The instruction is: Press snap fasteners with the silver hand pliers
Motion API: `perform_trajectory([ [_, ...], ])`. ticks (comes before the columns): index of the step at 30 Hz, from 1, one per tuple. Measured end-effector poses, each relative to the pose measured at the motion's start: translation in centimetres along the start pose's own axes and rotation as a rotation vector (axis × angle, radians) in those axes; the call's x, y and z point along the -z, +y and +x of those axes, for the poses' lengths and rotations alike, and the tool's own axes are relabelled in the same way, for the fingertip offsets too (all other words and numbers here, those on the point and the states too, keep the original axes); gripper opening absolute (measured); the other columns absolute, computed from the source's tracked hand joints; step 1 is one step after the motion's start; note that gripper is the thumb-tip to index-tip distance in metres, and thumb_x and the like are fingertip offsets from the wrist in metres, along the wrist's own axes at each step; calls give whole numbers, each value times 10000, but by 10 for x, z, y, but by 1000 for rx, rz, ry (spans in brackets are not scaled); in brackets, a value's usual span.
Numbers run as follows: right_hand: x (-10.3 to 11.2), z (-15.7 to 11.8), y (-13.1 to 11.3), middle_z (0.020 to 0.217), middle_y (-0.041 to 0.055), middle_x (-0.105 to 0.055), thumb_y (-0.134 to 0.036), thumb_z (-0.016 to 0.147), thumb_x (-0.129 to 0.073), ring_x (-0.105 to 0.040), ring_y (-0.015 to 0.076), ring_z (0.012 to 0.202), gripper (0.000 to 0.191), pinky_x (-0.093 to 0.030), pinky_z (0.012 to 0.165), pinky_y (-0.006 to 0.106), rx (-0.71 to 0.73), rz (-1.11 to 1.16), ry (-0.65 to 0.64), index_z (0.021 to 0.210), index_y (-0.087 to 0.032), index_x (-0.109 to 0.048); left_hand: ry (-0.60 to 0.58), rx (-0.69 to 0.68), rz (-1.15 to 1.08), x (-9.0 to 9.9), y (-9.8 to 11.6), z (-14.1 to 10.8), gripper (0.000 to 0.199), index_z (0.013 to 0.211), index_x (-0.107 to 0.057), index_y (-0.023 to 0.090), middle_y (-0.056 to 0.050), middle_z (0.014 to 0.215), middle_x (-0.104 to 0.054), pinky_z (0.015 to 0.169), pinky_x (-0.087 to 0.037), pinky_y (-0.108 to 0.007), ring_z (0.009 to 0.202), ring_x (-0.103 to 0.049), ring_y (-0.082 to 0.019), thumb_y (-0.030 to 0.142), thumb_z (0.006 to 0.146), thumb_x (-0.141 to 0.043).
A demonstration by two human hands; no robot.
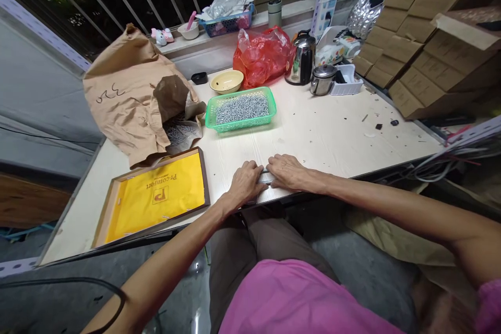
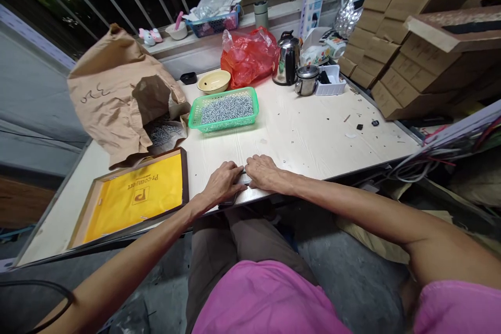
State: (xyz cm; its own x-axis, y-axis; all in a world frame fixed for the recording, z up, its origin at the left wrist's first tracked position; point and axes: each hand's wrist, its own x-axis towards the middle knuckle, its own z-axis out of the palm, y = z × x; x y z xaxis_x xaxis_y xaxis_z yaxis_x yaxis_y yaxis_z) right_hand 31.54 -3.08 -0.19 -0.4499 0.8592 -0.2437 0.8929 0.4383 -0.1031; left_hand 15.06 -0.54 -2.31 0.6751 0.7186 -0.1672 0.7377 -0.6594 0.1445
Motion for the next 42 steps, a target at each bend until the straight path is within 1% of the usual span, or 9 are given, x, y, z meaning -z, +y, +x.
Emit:
perform_trajectory([
  [6,-18,-3,-3,982,103,-624,-198,914,-461,-572,226,925,184,-382,688,311,7,67,21,1005,-153,-614,10,65,-36,-5,6,-7,248,1056,-644,226,-61,953,-569,752,-415,-326,967,-501,-228,346,858,-552],
  [13,-28,-5,5,998,93,-593,-303,882,-554,-537,221,950,191,-388,697,297,1,55,107,1010,-172,-607,1,105,-22,0,12,-9,281,1105,-610,216,-73,1027,-584,781,-438,-330,1002,-502,-235,344,861,-555],
  [17,-16,2,20,1022,106,-582,-421,849,-590,-519,228,963,351,-397,728,295,95,80,107,1084,-162,-593,103,65,-25,-8,5,-10,443,1234,-512,186,-89,1145,-579,839,-461,-362,1037,-504,-248,345,831,-602],
  [21,-14,18,35,1025,105,-597,-316,918,-483,-533,206,930,259,-378,738,287,104,77,125,1084,-157,-603,277,5,-56,-27,5,-15,310,1184,-533,205,-88,1325,-499,978,-414,-391,1203,-433,-245,261,879,-533],
  [24,-19,36,43,974,96,-619,-231,909,-483,-535,212,922,177,-350,745,302,43,-18,164,965,-162,-636,338,-53,-118,-40,16,-22,218,1096,-570,205,-85,1217,-570,1009,-397,-400,1177,-466,-219,221,922,-439],
  [28,-23,56,52,951,78,-626,-265,918,-481,-527,207,918,183,-323,738,305,14,-57,244,897,-176,-640,370,-30,-203,-49,32,-29,230,1118,-544,186,-74,1043,-616,1067,-337,-457,1053,-550,-204,235,931,-420],
  [34,-11,59,36,960,89,-610,-199,905,-460,-521,207,900,191,-308,699,303,-14,-96,196,951,-167,-642,448,-48,-272,-57,39,-48,369,1248,-487,150,-134,1295,-530,1071,-358,-465,1297,-406,-273,240,891,-509],
  [38,1,50,-3,934,72,-595,-194,912,-458,-489,193,877,176,-286,692,296,209,-123,233,940,-188,-632,545,-6,-338,-47,21,-90,294,1188,-561,194,-102,1296,-549,1045,-403,-439,1288,-426,-246,245,909,-486],
  [42,0,49,-32,890,59,-578,-179,917,-458,-453,186,849,175,-254,670,303,525,-177,157,843,-189,-616,632,270,-316,-20,-38,-137,241,1084,-641,200,-82,1085,-648,931,-479,-395,1055,-571,-209,244,913,-477],
])
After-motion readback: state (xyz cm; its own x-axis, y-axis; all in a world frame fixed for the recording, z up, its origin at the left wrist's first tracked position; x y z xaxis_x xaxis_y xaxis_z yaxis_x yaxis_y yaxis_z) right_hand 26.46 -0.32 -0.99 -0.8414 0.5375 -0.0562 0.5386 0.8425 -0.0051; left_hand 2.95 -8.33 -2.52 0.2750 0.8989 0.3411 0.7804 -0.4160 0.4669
